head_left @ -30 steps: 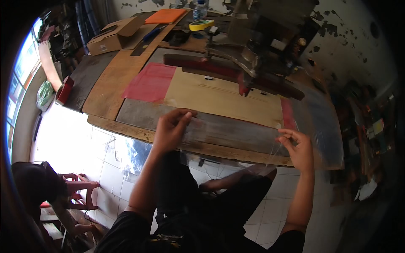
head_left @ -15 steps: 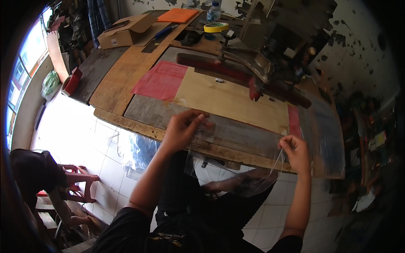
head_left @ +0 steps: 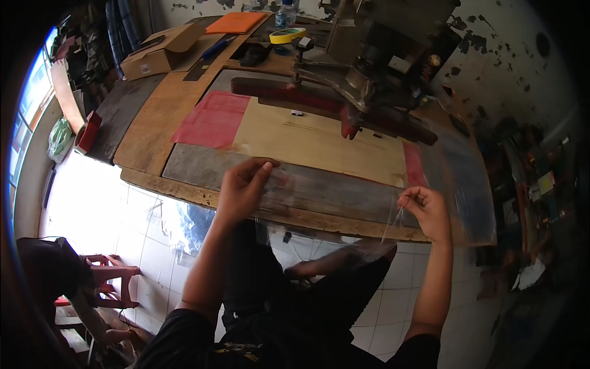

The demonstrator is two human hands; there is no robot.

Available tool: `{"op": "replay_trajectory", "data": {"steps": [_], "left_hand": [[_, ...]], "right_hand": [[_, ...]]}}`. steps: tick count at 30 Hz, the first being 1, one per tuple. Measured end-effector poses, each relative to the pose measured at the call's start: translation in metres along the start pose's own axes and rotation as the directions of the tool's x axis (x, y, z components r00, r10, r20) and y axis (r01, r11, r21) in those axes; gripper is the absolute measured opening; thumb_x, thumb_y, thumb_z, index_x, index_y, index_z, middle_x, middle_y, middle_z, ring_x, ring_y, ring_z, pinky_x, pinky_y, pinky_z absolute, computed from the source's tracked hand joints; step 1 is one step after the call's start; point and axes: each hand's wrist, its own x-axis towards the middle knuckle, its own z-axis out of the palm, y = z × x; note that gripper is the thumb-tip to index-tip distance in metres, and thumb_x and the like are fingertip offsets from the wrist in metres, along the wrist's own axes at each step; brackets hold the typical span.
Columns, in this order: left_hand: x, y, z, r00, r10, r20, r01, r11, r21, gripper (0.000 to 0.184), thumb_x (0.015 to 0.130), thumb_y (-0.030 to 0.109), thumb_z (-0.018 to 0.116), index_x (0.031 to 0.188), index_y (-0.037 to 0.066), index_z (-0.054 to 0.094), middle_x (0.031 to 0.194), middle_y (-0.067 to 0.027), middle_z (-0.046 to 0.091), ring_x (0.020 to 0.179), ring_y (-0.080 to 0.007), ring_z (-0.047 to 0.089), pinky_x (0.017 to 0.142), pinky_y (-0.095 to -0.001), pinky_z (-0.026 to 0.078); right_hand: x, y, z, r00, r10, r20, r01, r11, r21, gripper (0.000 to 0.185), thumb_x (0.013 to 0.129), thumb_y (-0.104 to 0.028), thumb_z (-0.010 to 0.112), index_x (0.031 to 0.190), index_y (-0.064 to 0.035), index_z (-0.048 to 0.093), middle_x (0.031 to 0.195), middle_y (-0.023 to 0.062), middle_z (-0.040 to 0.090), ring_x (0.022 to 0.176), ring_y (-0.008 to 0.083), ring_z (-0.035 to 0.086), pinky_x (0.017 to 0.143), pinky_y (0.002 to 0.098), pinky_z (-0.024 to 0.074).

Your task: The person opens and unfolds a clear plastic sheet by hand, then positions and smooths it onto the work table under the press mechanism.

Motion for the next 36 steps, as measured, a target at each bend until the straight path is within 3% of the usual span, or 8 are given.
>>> {"op": "replay_trajectory", "data": {"steps": [2,12,15,17,21,23,27,36], "left_hand": [[0.001,-0.004,0.001,0.999,0.021,-0.028,-0.023,0.997,-0.079,0.029,0.109,0.020,0.063,0.118,-0.005,0.074,0.096,-0.0043,0.076,0.086,-0.0076,0.067,0.078,-0.0235,0.052],[0.001,-0.005,0.000,0.999,0.035,-0.004,-0.035,0.996,-0.082,0.027,0.110,0.017,0.062,0.118,-0.007,0.073,0.099,-0.0092,0.079,0.094,-0.0120,0.073,0.086,-0.0284,0.056],[-0.003,0.003,0.000,0.998,0.065,-0.006,-0.065,0.994,0.083,0.023,0.108,0.015,0.062,0.117,-0.003,0.074,0.093,-0.0091,0.081,0.089,-0.0130,0.075,0.082,-0.0299,0.057],[-0.006,0.010,0.002,0.982,0.188,-0.024,-0.165,0.908,0.384,0.019,0.106,0.013,0.062,0.115,0.001,0.074,0.090,-0.0112,0.081,0.084,-0.0173,0.076,0.078,-0.0318,0.057],[-0.020,0.003,0.010,0.984,0.173,-0.032,-0.149,0.917,0.371,0.016,0.104,0.011,0.063,0.112,0.002,0.074,0.092,-0.0136,0.080,0.082,-0.0236,0.078,0.075,-0.0341,0.058],[-0.027,-0.008,0.012,0.925,0.380,-0.018,-0.328,0.822,0.465,0.013,0.104,0.011,0.064,0.109,0.003,0.073,0.093,-0.0133,0.080,0.083,-0.0255,0.079,0.074,-0.0368,0.059],[-0.037,-0.009,0.017,0.928,0.372,0.016,-0.334,0.813,0.476,0.012,0.104,0.010,0.064,0.110,0.003,0.072,0.094,-0.0129,0.080,0.084,-0.0269,0.079,0.075,-0.0377,0.060],[-0.034,-0.003,0.021,0.955,0.281,-0.093,-0.232,0.906,0.353,0.014,0.107,0.009,0.060,0.112,0.002,0.071,0.092,-0.0122,0.081,0.087,-0.0207,0.080,0.078,-0.0324,0.061]], "right_hand": [[-0.001,-0.005,-0.001,1.000,-0.001,0.005,0.001,1.000,0.001,0.012,0.100,-0.007,0.075,0.104,0.0041,0.072,0.092,0.0049,0.076,0.087,0.0097,0.071,0.083,0.0253,0.0560],[-0.005,0.010,0.005,1.000,0.017,-0.006,-0.017,0.998,0.059,0.014,0.103,-0.010,0.072,0.105,0.0034,0.072,0.094,0.0054,0.076,0.090,0.0108,0.071,0.085,0.0264,0.0553],[-0.012,0.022,0.014,0.996,-0.016,-0.083,0.017,1.000,0.004,0.014,0.104,-0.012,0.071,0.105,0.0027,0.070,0.095,0.0052,0.076,0.092,0.0118,0.071,0.088,0.0276,0.0545],[-0.022,0.029,0.025,0.991,-0.008,-0.133,0.009,1.000,0.001,0.015,0.104,-0.012,0.070,0.106,0.0023,0.070,0.095,0.0051,0.076,0.093,0.0120,0.070,0.089,0.0280,0.0540],[-0.052,0.035,0.044,0.965,0.038,-0.261,-0.007,0.993,0.117,0.016,0.104,-0.014,0.070,0.107,0.0019,0.069,0.096,0.0051,0.075,0.096,0.0120,0.069,0.090,0.0289,0.0525],[-0.063,0.040,0.045,0.956,0.038,-0.292,-0.004,0.993,0.117,0.017,0.105,-0.014,0.069,0.107,0.0027,0.070,0.095,0.0056,0.076,0.093,0.0115,0.069,0.088,0.0282,0.0530],[-0.076,0.040,0.047,0.941,0.047,-0.336,-0.019,0.996,0.084,0.015,0.104,-0.012,0.070,0.107,0.0025,0.072,0.094,0.0057,0.076,0.089,0.0110,0.069,0.084,0.0274,0.0533],[-0.075,0.017,0.034,0.985,-0.069,-0.159,0.049,0.991,-0.121,0.019,0.100,-0.018,0.076,0.103,-0.0003,0.072,0.095,0.0054,0.075,0.087,0.0143,0.068,0.085,0.0298,0.0518]]}}
